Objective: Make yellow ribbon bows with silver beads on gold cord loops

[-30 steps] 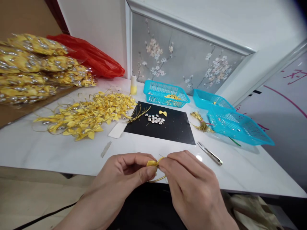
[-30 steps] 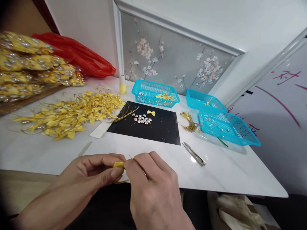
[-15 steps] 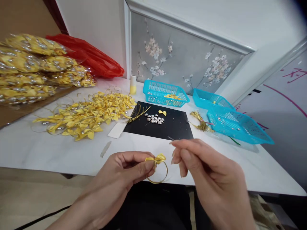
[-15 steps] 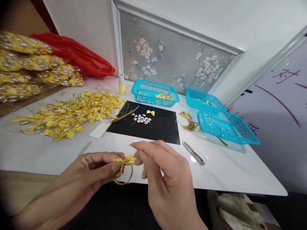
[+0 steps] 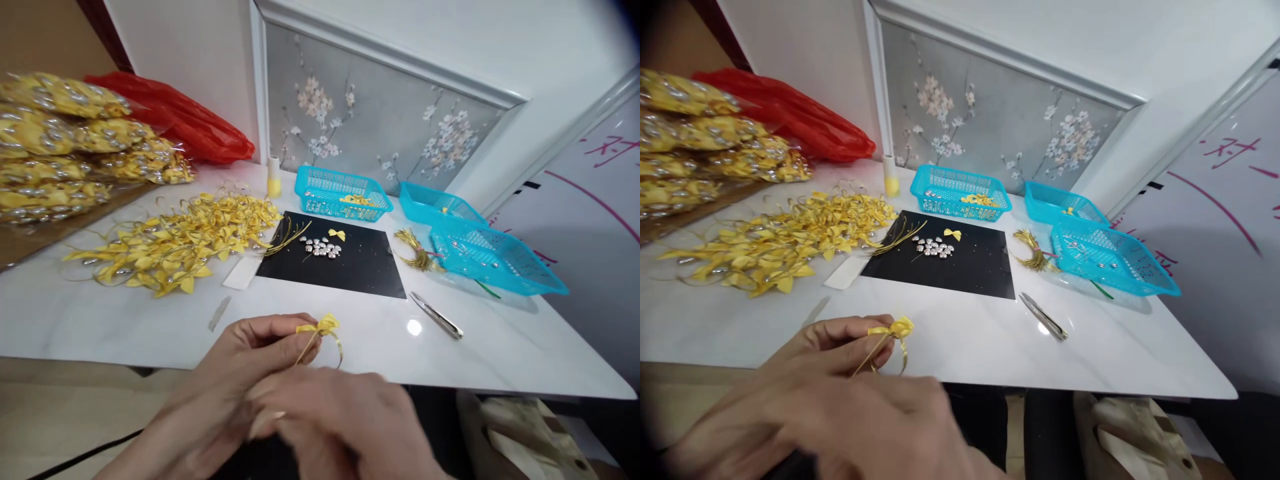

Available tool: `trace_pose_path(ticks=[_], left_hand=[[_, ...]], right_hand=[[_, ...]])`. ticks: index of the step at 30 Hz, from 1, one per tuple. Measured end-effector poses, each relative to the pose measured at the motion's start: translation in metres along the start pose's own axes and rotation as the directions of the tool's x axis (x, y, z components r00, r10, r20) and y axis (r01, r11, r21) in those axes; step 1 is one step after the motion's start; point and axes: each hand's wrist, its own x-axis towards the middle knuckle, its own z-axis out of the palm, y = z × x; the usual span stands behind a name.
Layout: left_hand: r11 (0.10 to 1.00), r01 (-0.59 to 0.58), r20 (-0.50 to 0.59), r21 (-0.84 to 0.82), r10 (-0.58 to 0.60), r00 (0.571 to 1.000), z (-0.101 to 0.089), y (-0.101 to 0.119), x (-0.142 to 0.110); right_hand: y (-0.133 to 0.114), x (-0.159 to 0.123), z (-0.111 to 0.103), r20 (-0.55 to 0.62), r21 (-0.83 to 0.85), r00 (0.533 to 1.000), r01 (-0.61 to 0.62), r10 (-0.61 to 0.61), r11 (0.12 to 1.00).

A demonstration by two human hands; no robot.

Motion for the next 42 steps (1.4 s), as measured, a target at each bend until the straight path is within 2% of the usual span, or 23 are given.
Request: trace_pose_path(ticks=[2,4,7,10,13,16,23,32,38,42], left_hand=[[0.996,0.008,0.038,-0.084,-0.005,0.999,0.003,0.001,-0.004],[0.99,0.023,0.071,-0.139,-0.013,0.997,0.003,0.0,-0.006],[0.976,0.059,0.061,-0.209,-0.048,0.997,0.002,-0.004,-0.005],[0.962,0.074,-0.028,-0.265,-0.084,0.996,0.004,-0.005,-0.003],[0.956,0.074,-0.154,-0.285,-0.122,0.98,0.01,-0.002,-0.003],[0.952,0.085,-0.219,-0.292,-0.153,0.964,0.015,0.001,-0.004],[0.952,0.07,-0.224,-0.297,-0.141,0.964,0.017,0.003,-0.005],[0.96,0.085,-0.19,-0.268,-0.139,0.972,0.012,0.0,-0.005],[0.97,0.077,-0.079,-0.229,-0.097,0.992,0.007,-0.001,-0.002],[0.982,0.084,0.034,-0.171,-0.08,0.996,0.003,-0.002,0.0]], right_hand=[[0.002,-0.005,-0.011,-0.097,-0.232,0.995,-0.012,-0.011,0.973],[0.005,-0.004,-0.02,-0.165,-0.372,0.983,0.015,-0.083,0.928],[0.01,-0.001,-0.025,-0.2,-0.48,0.966,0.049,-0.163,0.876],[0.015,-0.002,-0.023,-0.224,-0.56,0.955,0.035,-0.193,0.828],[0.018,-0.006,-0.019,-0.266,-0.583,0.945,-0.001,-0.19,0.812],[0.019,-0.009,-0.017,-0.293,-0.585,0.937,-0.018,-0.191,0.811],[0.019,-0.009,-0.017,-0.295,-0.614,0.933,-0.021,-0.205,0.789],[0.017,-0.006,-0.019,-0.261,-0.614,0.946,-0.01,-0.19,0.789],[0.015,-0.003,-0.023,-0.208,-0.65,0.957,0.02,-0.203,0.76],[0.015,-0.002,-0.023,-0.202,-0.648,0.96,0.018,-0.195,0.762]])
